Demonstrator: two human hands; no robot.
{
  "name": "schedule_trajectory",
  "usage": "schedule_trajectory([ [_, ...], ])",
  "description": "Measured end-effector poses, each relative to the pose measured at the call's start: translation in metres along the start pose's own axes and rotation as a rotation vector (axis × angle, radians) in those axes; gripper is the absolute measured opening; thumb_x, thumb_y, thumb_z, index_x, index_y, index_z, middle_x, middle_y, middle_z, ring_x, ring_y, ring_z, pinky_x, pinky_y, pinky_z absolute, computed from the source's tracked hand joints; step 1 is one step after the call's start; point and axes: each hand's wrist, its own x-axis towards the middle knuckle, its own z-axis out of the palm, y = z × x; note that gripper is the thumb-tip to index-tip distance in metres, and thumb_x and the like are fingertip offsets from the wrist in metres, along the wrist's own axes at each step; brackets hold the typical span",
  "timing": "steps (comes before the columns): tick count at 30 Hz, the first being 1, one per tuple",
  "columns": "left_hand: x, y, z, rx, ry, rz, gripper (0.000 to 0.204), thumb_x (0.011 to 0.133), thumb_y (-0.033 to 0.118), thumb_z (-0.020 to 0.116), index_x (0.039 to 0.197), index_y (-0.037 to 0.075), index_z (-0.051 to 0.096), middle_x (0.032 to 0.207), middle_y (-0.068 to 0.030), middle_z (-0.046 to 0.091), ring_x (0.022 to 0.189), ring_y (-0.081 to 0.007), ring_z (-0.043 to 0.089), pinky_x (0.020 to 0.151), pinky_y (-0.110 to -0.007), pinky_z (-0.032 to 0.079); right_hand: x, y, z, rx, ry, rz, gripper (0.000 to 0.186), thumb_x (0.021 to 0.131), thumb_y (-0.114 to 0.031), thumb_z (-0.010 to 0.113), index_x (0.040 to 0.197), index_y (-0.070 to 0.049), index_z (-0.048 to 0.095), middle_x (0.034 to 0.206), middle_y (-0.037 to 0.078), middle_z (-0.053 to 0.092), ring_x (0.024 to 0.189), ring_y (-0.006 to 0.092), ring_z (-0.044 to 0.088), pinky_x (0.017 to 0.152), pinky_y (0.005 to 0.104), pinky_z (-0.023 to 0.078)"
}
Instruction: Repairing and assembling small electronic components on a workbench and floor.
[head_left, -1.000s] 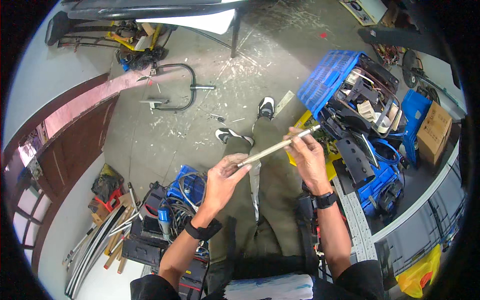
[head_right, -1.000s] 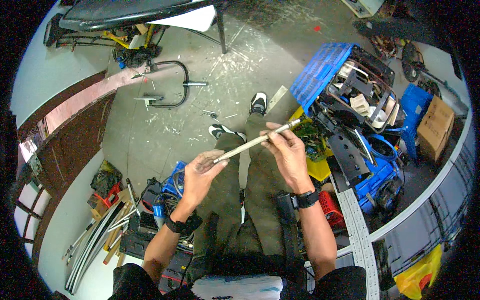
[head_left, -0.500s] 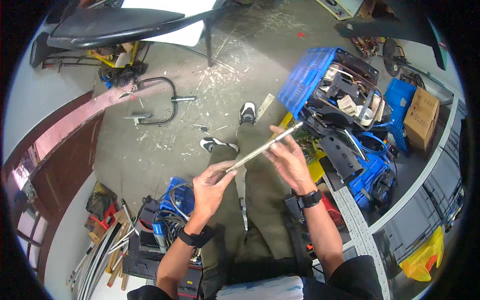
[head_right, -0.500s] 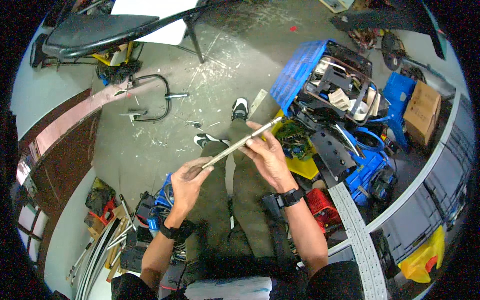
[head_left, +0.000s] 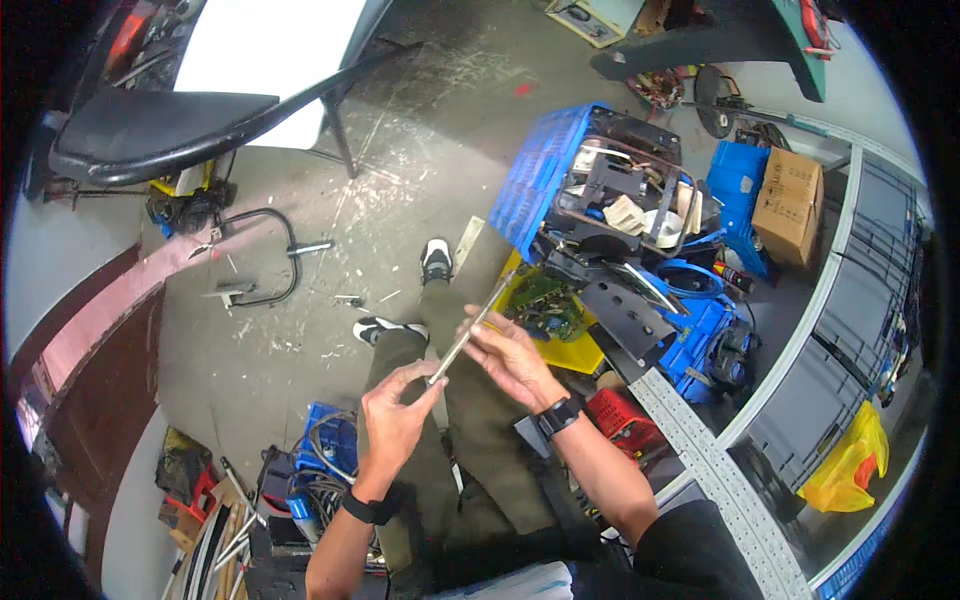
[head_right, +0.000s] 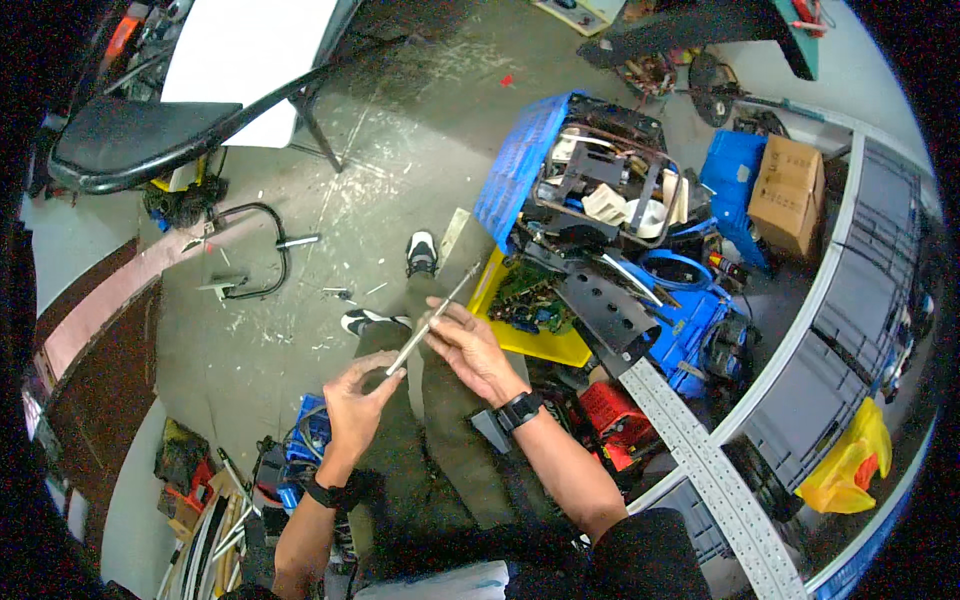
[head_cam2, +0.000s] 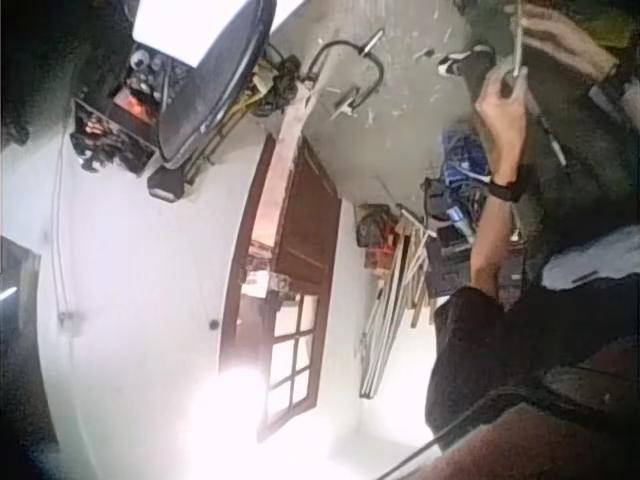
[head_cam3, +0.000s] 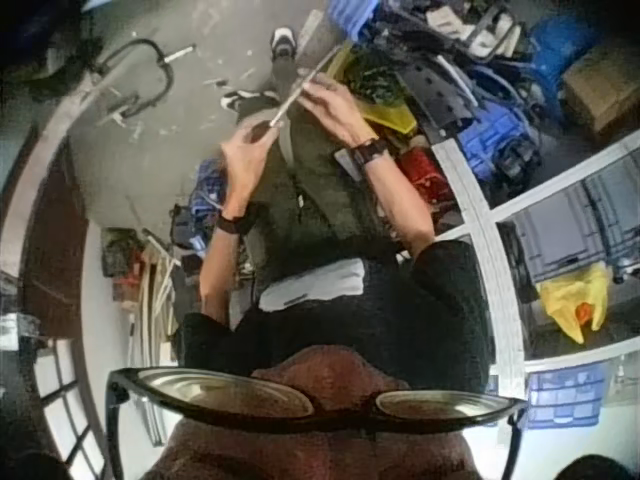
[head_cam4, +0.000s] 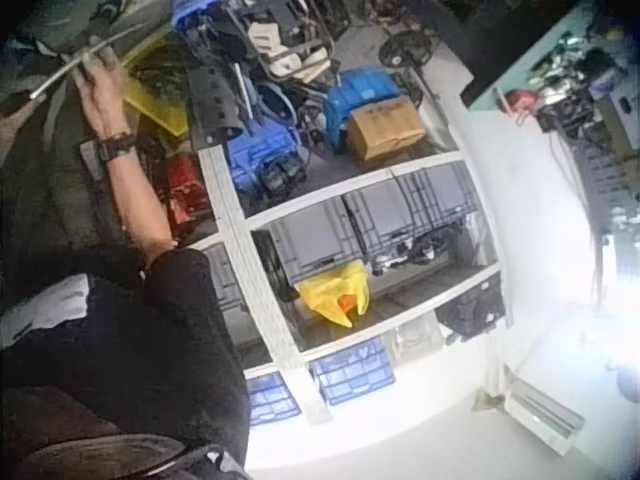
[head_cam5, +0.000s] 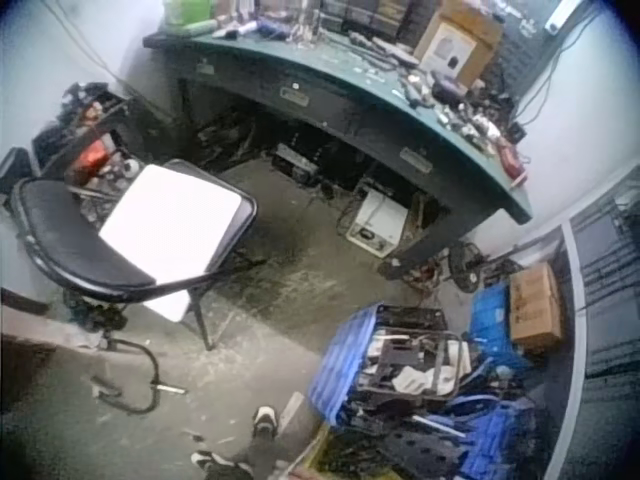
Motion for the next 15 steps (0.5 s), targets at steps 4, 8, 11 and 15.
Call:
schedule_trajectory([
  [4, 0.001, 0.011, 0.011, 0.125, -0.089, 0.085, 0.022, 0.079, 0.001, 0.079, 0.101, 0.0, 0.073, 0.106, -0.013, 0.074, 0.105, -0.0233, 0.069, 0.098, -0.035, 0.051, -0.007, -0.006, -0.013, 0.091, -0.061, 0.067, 0.047, 0.097, -0.011, 0.063, 0.14, -0.001, 0.046, 0.116, 0.013, 0.061, 0.112, 0.0239, 0.061, 0.106, 0.0399, 0.048],
  [8, -0.001, 0.012, 0.016, 0.183, -0.224, 0.125, 0.041, 0.08, 0.007, 0.079, 0.119, 0.004, 0.067, 0.125, -0.0135, 0.067, 0.118, -0.0274, 0.063, 0.102, -0.038, 0.048, -0.006, -0.027, -0.037, -0.228, 0.035, -0.027, 0.046, 0.097, -0.015, 0.064, 0.136, 0.003, 0.049, 0.115, 0.016, 0.065, 0.107, 0.0257, 0.065, 0.1, 0.0381, 0.052],
  [11, -0.004, 0.003, 0.005, 0.226, -0.247, 0.124, 0.04, 0.083, 0.006, 0.074, 0.122, 0.004, 0.064, 0.129, -0.0146, 0.064, 0.121, -0.0304, 0.061, 0.103, -0.039, 0.046, -0.004, -0.053, -0.064, -0.442, 0.216, -0.018, 0.042, 0.094, -0.015, 0.068, 0.128, 0.006, 0.056, 0.113, 0.015, 0.069, 0.102, 0.021, 0.068, 0.094, 0.0332, 0.054],
  [15, -0.006, -0.02, -0.019, 0.299, -0.154, 0.086, 0.032, 0.087, 0.004, 0.069, 0.119, 0.004, 0.065, 0.126, -0.0165, 0.065, 0.119, -0.0324, 0.061, 0.103, -0.039, 0.046, -0.015, -0.1, -0.106, -1.02, 0.326, -0.154, 0.032, 0.091, -0.019, 0.07, 0.109, 0.007, 0.068, 0.091, 0.014, 0.074, 0.082, 0.0206, 0.071, 0.077, 0.0335, 0.056],
])
